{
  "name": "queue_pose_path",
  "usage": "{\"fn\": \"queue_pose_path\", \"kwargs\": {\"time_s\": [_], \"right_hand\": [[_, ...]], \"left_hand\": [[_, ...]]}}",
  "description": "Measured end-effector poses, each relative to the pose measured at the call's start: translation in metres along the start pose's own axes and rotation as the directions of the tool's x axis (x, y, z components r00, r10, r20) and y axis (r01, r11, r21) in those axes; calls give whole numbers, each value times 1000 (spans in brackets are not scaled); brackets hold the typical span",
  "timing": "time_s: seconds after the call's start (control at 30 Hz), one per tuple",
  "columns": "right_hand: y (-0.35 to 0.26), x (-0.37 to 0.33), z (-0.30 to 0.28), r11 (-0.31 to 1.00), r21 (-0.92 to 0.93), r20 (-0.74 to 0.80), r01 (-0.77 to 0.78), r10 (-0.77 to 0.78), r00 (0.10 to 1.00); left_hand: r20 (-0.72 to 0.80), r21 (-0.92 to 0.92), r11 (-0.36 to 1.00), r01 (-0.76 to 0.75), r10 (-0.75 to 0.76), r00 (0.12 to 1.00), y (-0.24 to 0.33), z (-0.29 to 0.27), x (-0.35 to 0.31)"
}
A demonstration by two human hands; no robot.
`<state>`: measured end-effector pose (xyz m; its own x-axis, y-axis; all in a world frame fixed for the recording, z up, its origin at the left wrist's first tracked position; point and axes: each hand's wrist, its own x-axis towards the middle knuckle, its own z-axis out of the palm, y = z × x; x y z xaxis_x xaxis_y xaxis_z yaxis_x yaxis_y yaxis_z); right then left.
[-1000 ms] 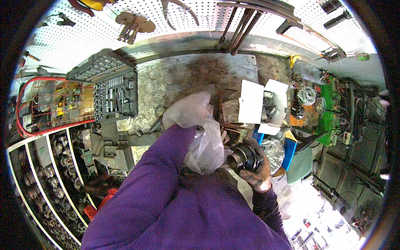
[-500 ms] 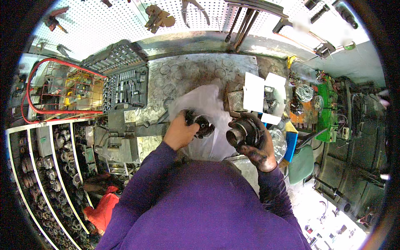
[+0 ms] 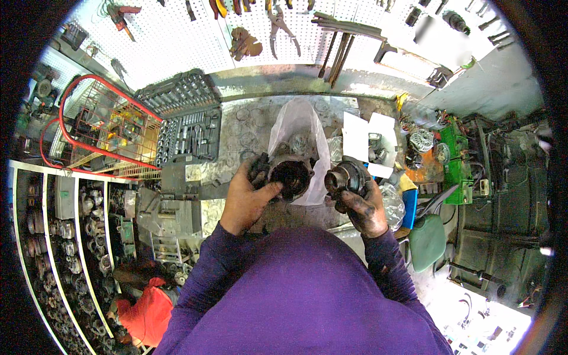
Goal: The person handles a cylindrical mechanical part, then retrieves a larger housing from a plastic bag and attempts to fit the cylinder into it. The person repeatedly rotates and aligns the parts, comparing them with another similar housing, and continues to manipulate the components on a cluttered workbench.
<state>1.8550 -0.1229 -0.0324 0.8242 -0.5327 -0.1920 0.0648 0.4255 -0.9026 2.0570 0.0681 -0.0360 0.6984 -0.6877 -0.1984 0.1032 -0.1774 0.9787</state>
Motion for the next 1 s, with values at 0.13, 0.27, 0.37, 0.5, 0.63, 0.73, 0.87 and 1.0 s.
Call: {"fn": "queue_pose_path", "kwargs": {"time_s": [0.13,0.27,0.37,0.5,0.63,0.73,0.87,1.0], "right_hand": [[3,-10,-2,999,35,-37,8,-6,999],[2,-14,0,998,48,-73,49,-45,996],[0,-13,2,993,85,-76,82,-75,994],[-5,-11,6,986,107,-111,125,-113,987],[-9,-7,11,978,158,-92,137,-124,988],[-7,1,14,953,264,-81,145,-128,988],[3,5,18,943,309,-83,122,-101,991],[12,2,22,938,332,-64,101,-85,994]], "left_hand": [[-15,-139,988,-61,59,998,24,11,4],[3,-22,985,-169,169,986,49,19,12],[11,-34,970,-240,240,971,63,26,18],[51,-150,955,-257,267,962,77,32,21],[45,-224,954,-198,213,976,84,32,17],[63,-261,949,-176,199,978,83,27,16],[70,-254,931,-262,288,955,69,21,14],[27,-210,941,-265,276,961,55,15,11]]}}
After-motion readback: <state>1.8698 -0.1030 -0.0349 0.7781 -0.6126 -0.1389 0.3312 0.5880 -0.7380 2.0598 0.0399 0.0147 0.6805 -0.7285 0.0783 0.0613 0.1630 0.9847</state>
